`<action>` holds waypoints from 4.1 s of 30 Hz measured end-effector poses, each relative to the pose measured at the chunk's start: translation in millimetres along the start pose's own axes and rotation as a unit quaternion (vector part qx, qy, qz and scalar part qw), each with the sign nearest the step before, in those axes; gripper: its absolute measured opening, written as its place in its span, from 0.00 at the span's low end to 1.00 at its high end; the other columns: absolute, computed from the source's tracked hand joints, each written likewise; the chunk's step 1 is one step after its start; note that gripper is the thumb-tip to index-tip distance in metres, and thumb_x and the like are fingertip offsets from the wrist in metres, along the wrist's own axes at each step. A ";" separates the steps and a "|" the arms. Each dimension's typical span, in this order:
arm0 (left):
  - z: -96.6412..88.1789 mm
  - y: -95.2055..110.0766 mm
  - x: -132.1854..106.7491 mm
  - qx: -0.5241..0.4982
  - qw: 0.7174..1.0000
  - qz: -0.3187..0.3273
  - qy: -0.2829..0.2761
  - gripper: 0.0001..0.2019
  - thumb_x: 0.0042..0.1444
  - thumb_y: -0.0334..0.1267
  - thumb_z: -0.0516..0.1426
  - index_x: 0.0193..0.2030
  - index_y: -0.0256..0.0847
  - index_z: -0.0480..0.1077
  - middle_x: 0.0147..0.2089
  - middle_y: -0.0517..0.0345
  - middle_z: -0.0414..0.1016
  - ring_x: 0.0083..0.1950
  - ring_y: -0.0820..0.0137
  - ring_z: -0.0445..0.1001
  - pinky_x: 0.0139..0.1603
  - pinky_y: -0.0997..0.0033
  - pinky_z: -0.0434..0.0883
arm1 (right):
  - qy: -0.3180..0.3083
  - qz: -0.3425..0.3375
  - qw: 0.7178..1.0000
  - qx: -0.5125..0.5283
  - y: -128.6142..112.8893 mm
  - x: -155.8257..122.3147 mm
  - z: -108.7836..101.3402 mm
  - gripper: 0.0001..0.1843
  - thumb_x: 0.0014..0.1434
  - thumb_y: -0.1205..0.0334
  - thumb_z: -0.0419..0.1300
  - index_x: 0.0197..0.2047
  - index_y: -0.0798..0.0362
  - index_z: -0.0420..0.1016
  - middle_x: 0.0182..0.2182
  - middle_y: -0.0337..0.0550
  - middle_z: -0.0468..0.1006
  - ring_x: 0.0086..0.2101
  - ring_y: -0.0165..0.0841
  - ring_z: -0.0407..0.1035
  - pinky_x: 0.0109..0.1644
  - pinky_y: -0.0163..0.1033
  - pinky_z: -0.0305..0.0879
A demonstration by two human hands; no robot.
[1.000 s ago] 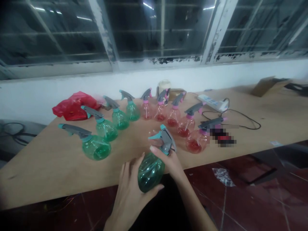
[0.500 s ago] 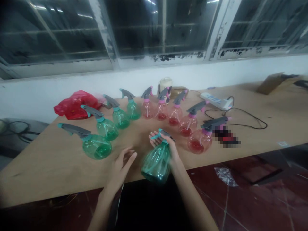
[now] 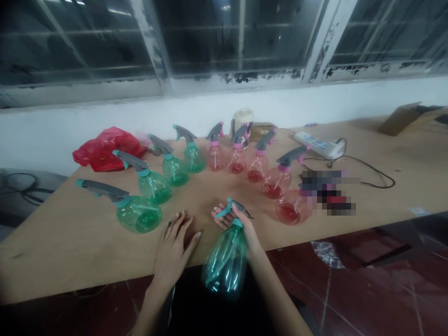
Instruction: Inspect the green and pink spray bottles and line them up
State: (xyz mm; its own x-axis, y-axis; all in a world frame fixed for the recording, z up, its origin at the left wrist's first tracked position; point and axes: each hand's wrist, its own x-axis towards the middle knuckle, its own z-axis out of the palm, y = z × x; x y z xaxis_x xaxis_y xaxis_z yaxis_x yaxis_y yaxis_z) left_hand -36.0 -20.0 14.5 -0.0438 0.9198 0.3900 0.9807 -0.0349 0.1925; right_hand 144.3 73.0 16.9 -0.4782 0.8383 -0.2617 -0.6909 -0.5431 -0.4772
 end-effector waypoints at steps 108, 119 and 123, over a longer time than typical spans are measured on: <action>7.4 17.3 18.0 0.064 0.996 -0.013 -0.063 0.28 0.65 0.50 0.45 0.66 0.37 0.56 0.70 0.44 0.52 0.71 0.52 0.48 0.67 0.43 0.50 | -0.005 0.000 0.999 -0.037 -4.6 3.2 5.4 0.14 0.47 0.55 0.69 0.36 0.52 0.75 0.28 0.41 0.80 0.41 0.42 0.76 0.53 0.54 0.69; 8.4 17.2 17.6 0.058 0.996 -0.013 -0.063 0.29 0.65 0.52 0.44 0.67 0.37 0.56 0.71 0.43 0.51 0.71 0.51 0.47 0.67 0.43 0.50 | 0.001 0.008 0.998 -0.057 -4.8 6.2 2.8 0.15 0.47 0.50 0.68 0.34 0.52 0.76 0.29 0.42 0.81 0.42 0.42 0.76 0.54 0.53 0.68; 8.6 17.4 18.1 0.054 0.997 -0.015 -0.057 0.29 0.64 0.51 0.45 0.66 0.37 0.56 0.70 0.43 0.52 0.71 0.51 0.48 0.66 0.43 0.51 | 0.011 0.014 0.998 -0.059 -5.3 6.6 5.4 0.16 0.47 0.49 0.67 0.33 0.52 0.76 0.28 0.43 0.80 0.41 0.42 0.76 0.52 0.52 0.69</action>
State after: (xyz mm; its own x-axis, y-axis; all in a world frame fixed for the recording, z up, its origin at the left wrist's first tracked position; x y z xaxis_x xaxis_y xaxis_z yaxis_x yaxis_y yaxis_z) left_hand -18.1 -0.5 17.2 -0.0572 0.9586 0.2790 0.9943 0.0296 0.1022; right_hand 142.0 81.1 22.2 -0.4835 0.8245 -0.2939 -0.6087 -0.5580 -0.5640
